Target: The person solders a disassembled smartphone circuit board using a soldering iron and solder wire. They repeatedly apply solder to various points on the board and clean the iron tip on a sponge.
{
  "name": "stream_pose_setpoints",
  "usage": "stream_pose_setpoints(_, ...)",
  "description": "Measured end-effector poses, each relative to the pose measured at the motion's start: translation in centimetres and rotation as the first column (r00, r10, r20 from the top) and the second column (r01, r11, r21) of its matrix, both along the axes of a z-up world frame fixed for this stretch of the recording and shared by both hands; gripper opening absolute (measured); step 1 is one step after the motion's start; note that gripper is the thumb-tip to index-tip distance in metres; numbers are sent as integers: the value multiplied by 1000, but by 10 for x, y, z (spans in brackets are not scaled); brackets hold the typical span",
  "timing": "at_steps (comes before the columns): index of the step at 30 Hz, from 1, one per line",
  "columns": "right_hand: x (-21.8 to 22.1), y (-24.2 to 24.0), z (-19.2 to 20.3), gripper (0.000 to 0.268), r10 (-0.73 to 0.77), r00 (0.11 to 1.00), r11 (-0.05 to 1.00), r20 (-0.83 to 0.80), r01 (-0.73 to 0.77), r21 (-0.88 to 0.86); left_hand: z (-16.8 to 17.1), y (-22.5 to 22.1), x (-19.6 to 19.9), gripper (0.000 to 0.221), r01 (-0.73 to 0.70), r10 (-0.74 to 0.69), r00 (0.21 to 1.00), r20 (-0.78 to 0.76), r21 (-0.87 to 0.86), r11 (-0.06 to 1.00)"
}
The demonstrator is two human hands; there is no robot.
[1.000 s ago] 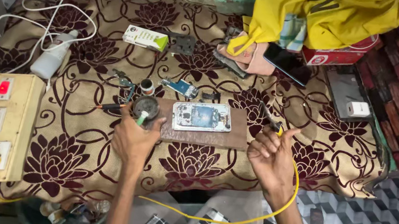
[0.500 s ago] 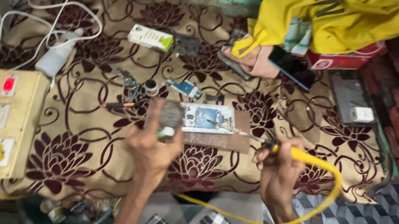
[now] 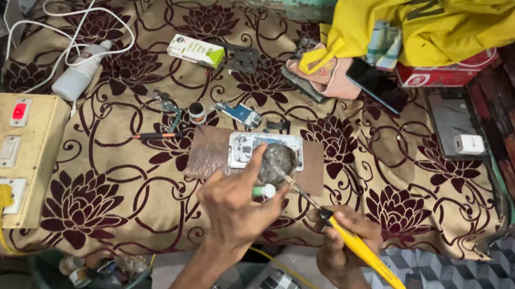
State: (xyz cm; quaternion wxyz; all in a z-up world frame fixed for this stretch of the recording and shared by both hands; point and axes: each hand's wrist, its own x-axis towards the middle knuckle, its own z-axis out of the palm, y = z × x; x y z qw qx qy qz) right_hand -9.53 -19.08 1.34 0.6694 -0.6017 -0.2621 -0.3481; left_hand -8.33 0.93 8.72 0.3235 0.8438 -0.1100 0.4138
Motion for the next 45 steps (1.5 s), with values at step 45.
stream_pose_setpoints(45, -18, -27, 19, 22, 151, 969, 939, -195, -79, 334, 21, -8, -9, 62, -11, 7, 986, 166, 26, 1000)
